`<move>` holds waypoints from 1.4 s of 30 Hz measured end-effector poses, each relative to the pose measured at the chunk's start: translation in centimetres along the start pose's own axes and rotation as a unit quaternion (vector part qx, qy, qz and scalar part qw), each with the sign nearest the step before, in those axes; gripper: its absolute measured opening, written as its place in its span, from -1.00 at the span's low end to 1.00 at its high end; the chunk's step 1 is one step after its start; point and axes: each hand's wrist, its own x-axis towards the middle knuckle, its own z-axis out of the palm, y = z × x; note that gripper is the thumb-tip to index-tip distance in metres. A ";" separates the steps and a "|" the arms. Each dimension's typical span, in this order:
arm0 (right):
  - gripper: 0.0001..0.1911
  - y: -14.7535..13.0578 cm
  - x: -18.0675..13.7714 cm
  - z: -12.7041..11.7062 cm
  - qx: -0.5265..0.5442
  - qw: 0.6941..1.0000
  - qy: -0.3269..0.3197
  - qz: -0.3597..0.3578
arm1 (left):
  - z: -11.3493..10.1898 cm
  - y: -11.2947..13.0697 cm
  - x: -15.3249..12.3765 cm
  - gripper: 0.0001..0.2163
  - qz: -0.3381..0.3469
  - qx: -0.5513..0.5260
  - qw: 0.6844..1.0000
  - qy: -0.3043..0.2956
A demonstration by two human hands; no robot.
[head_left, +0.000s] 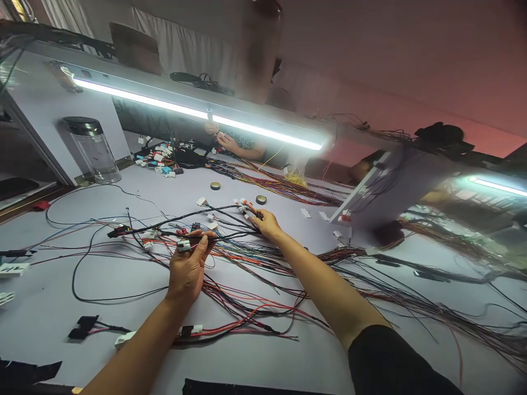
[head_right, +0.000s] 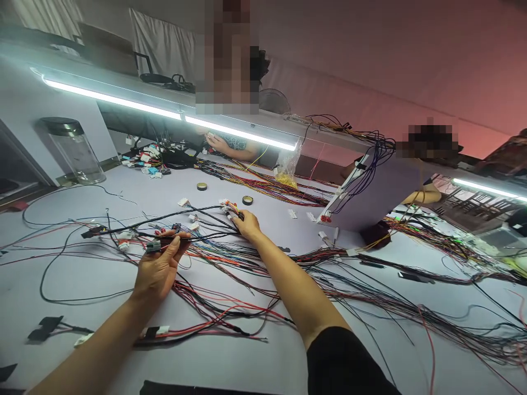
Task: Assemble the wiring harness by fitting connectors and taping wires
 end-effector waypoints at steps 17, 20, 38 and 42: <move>-0.56 -1.5 -2.4 -0.6 -0.093 0.995 0.009 -0.031 | -0.6 -0.1 0.6 -0.71 -0.004 0.014 0.999 0.043; -0.62 -1.1 -2.4 -2.1 -0.091 0.995 0.027 -0.039 | -0.5 0.0 0.6 -0.71 0.000 0.019 0.998 0.054; -0.76 -3.5 -6.6 -1.8 -0.193 0.978 -0.052 -0.054 | -0.7 -0.1 1.1 -0.68 -0.006 0.036 0.998 0.055; -0.74 -4.5 -5.1 -0.7 -0.176 0.982 -0.067 0.003 | -0.5 0.0 1.0 -0.67 -0.008 0.032 0.998 0.053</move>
